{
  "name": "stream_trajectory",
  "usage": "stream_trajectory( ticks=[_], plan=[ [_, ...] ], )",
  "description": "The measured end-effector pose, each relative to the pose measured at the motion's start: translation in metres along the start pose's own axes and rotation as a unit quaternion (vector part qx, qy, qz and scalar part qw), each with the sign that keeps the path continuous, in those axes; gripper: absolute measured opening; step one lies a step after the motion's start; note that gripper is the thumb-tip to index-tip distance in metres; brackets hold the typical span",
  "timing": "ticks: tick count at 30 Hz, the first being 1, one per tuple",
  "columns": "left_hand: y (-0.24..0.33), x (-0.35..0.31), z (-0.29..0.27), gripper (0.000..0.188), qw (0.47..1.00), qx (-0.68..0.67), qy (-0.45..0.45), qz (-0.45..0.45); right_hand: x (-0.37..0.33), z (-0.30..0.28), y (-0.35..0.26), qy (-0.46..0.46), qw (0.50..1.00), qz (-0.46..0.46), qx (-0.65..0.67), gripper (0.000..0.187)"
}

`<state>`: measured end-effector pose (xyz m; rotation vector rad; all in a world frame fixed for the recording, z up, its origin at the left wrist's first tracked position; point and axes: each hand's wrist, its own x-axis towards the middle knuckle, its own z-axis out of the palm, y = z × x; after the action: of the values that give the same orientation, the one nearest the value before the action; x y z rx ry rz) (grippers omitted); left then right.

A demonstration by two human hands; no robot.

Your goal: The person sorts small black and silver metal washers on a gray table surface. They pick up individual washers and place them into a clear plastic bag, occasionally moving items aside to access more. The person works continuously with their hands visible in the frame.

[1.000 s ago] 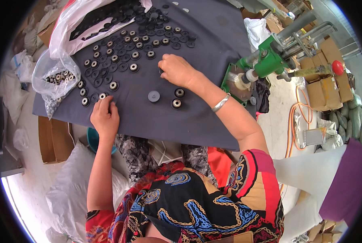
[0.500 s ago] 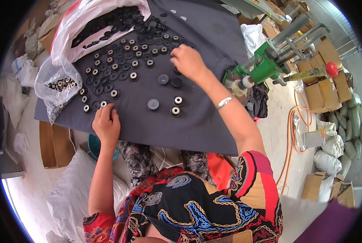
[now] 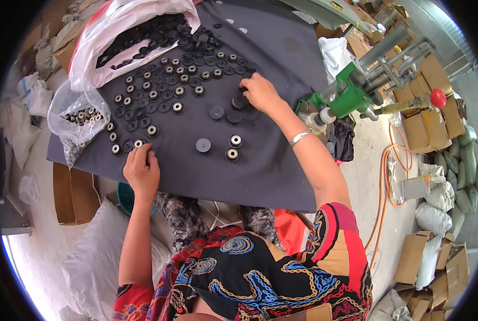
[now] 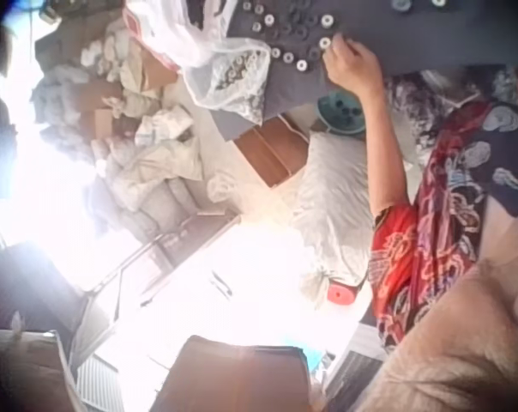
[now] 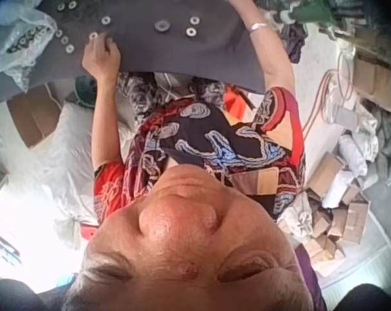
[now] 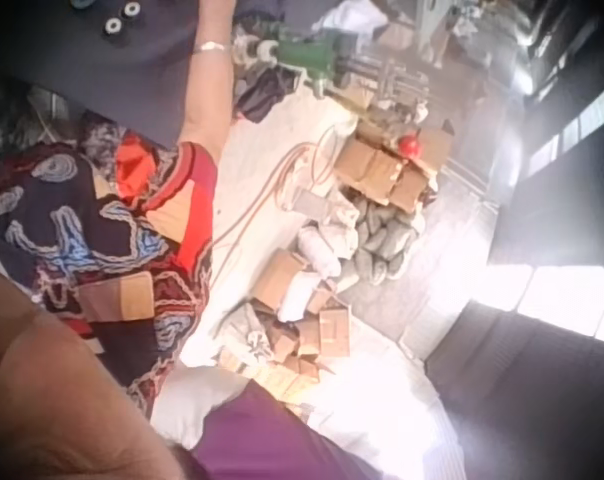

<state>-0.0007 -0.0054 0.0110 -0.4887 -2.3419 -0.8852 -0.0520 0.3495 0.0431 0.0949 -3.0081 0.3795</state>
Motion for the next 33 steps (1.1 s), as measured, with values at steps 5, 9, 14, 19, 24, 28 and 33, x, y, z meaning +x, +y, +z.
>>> stream_trajectory(
  ticks=[5, 9, 14, 19, 24, 28, 33],
  plan=[
    [0.0, -0.001, 0.0, 0.014, 1.0, 0.004, -0.007, -0.006, 0.005, -0.01, 0.006, -0.021, 1.0, -0.008, 0.008, 0.021],
    [0.0, 0.001, -0.002, 0.014, 1.0, 0.002, -0.003, -0.004, 0.028, -0.014, 0.022, 0.113, 0.992, 0.048, 0.028, 0.025],
    [0.001, 0.002, -0.002, 0.014, 1.0, -0.004, -0.001, -0.007, 0.062, -0.002, 0.034, 0.105, 0.987, 0.123, -0.013, 0.028],
    [0.002, 0.001, -0.005, 0.015, 1.0, -0.014, -0.014, -0.022, 0.079, 0.006, 0.04, 0.083, 0.981, 0.167, -0.044, 0.031],
    [0.002, -0.002, -0.005, 0.015, 1.0, -0.019, 0.001, -0.015, 0.081, 0.002, 0.036, 0.067, 0.979, 0.189, -0.026, 0.032],
    [0.004, -0.001, -0.004, 0.014, 1.0, -0.018, -0.005, -0.023, 0.077, -0.002, 0.049, 0.068, 0.977, 0.195, -0.043, 0.034],
    [0.002, -0.003, -0.004, 0.014, 1.0, -0.014, 0.004, -0.012, 0.048, -0.009, 0.064, 0.085, 0.971, 0.223, -0.034, 0.03]
  ],
)
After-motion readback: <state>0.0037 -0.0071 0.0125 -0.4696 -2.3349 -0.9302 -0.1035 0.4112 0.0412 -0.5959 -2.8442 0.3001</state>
